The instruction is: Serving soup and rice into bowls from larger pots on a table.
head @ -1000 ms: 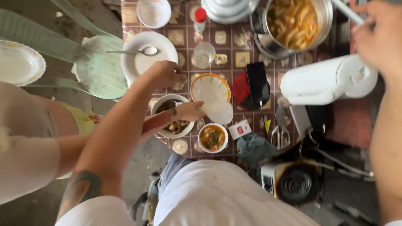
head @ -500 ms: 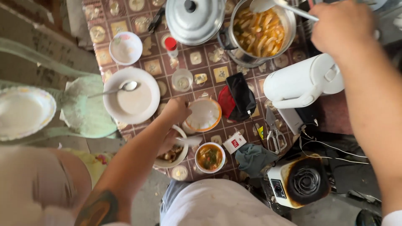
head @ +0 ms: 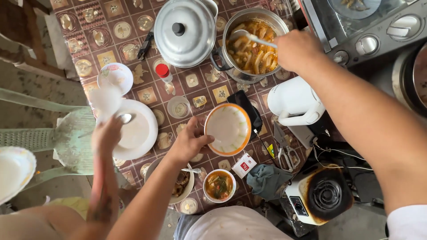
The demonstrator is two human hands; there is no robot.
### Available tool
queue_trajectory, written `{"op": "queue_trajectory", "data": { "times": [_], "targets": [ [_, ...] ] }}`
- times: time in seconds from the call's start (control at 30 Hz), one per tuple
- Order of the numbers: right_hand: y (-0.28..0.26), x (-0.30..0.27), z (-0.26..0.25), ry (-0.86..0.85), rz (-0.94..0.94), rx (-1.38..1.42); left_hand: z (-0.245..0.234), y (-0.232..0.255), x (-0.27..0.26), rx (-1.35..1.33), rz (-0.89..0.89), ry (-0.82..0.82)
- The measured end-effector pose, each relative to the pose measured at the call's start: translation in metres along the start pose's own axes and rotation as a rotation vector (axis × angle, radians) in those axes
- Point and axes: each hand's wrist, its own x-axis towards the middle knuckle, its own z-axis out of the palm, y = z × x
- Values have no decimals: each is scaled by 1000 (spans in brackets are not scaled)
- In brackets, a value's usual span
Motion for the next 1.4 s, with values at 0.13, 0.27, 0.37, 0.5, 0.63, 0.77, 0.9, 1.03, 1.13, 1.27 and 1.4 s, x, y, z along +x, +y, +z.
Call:
{"op": "queue_trajectory", "data": {
  "times": [0.13,0.27,0.37,0.5,0.63,0.77,0.9,1.03,1.13,1.27,1.4],
  "targets": [
    [-3,-6,-1,-121,29,96,10,-1,11,-223,72,-16],
    [3,-6,6,-268,22,348,12,2,28,-397,183,75],
    [13,-1,11,-390,81,545,12,12,39,-445,237,160],
    [26,2,12,-493,204,783,12,34,47,-452,299,285],
    [31,1,11,-470,202,834,6,43,59,-461,337,330],
    [36,2,14,-446,197,825,8,53,64,-477,340,388],
    [46,4,15,-501,196,829,12,54,68,-436,321,417],
    [56,2,14,-507,203,884,15,55,77,-437,362,404],
    [65,1,16,-466,246,917,18,61,84,-423,383,418],
    [81,-5,9,-375,277,925,24,67,105,-412,408,424],
    [97,-17,-10,-251,325,929,39,86,120,-348,379,424]
  ]
}}
